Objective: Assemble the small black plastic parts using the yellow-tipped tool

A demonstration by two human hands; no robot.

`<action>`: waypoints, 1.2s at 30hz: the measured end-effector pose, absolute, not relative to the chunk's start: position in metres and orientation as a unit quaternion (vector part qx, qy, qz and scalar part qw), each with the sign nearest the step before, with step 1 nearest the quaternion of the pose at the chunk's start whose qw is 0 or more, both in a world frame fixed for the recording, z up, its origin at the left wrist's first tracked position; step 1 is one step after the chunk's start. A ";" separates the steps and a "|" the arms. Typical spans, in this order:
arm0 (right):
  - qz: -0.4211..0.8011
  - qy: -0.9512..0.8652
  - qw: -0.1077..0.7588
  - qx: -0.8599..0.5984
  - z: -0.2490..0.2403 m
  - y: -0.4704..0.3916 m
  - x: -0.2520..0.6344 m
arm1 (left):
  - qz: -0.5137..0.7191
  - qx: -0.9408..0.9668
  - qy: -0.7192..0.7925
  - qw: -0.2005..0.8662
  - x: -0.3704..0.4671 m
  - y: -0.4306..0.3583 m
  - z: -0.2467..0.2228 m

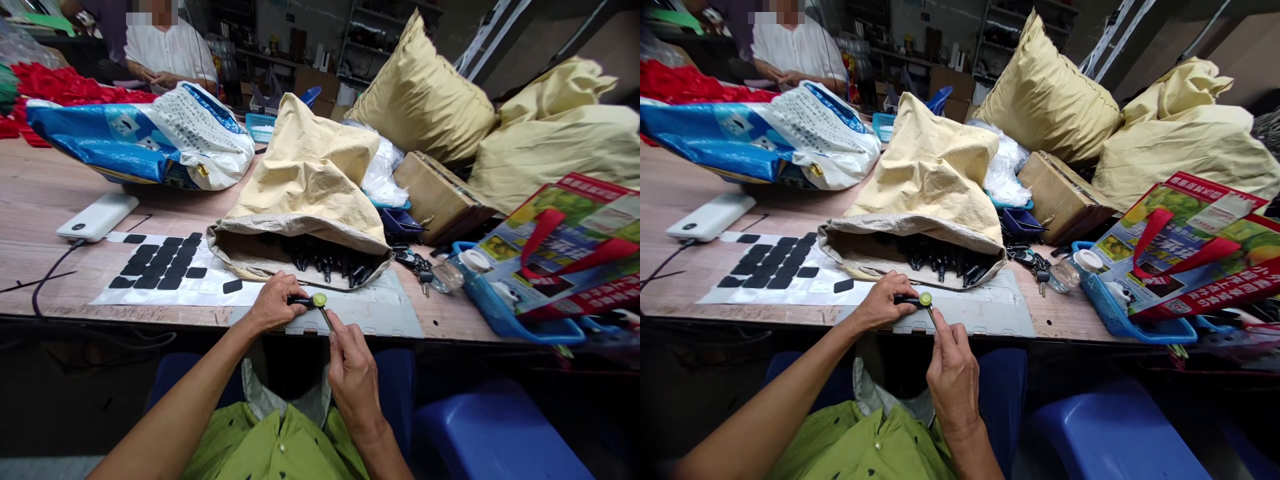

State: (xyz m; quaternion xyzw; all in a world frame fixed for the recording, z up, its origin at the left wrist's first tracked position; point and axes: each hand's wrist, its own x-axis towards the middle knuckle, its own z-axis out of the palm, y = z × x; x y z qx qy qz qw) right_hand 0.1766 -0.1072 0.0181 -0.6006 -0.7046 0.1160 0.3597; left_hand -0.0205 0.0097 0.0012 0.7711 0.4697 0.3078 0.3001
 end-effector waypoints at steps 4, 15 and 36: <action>0.105 -0.690 0.378 -0.609 0.020 -0.104 0.187 | 0.293 0.776 0.476 0.293 -0.020 0.008 0.004; -0.067 -0.482 0.182 -0.854 0.036 -0.063 0.304 | 0.271 0.791 0.481 0.265 -0.018 0.008 0.006; -0.170 -0.463 0.159 -0.855 -0.003 -0.013 0.300 | 0.260 0.835 0.427 0.231 -0.024 0.011 0.001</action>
